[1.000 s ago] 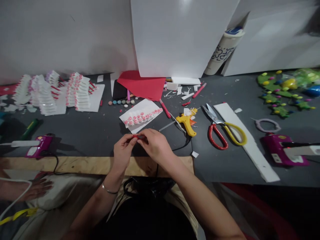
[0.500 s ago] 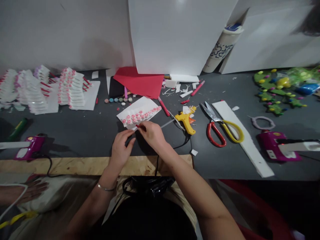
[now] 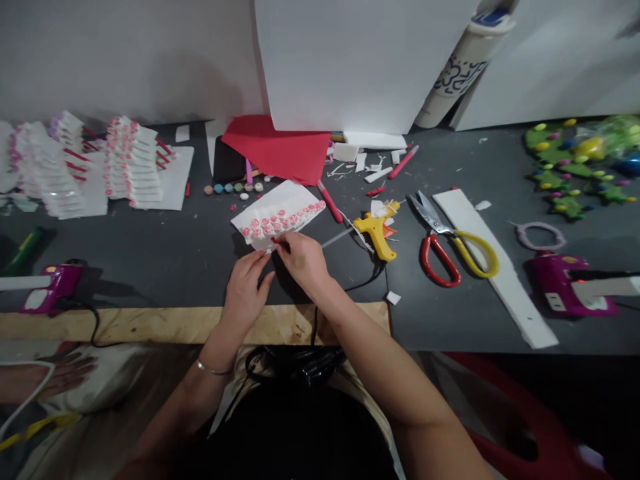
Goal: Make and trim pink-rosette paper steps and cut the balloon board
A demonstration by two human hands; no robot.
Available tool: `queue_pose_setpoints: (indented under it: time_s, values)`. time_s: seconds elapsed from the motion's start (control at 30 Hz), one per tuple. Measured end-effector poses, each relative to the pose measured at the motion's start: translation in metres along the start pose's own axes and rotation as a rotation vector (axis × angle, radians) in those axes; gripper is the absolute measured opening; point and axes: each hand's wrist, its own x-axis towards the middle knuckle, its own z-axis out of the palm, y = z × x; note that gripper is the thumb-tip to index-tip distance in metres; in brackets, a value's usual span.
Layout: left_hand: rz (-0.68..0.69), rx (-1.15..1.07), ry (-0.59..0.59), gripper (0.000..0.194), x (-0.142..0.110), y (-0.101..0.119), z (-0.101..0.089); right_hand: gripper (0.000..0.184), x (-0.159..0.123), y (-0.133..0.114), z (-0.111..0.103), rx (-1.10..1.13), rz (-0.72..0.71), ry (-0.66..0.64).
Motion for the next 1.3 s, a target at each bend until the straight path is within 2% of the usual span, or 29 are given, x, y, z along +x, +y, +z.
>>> queue_pose_setpoints:
  time_s: [0.4,0.63,0.9,1.07,1.3]
  values:
    - [0.019,0.073,-0.005,0.033,0.001,0.001,0.002,0.01,0.0,0.003,0.01,-0.035,-0.034,0.075]
    - [0.016,0.086,-0.027,0.034,0.001,0.0,0.002,0.013,-0.001,0.003,0.012,-0.071,-0.072,0.076]
    - [-0.068,0.191,-0.147,0.042,0.011,0.014,-0.007,0.01,0.0,0.003,0.011,-0.054,-0.044,0.068]
    - [-0.102,0.278,-0.189,0.043,0.014,0.021,-0.01,0.016,0.0,0.007,0.008,0.012,-0.07,0.04]
    - [-0.142,0.305,-0.249,0.047,0.02,0.025,-0.009,0.019,0.0,0.005,0.008,-0.04,-0.081,0.034]
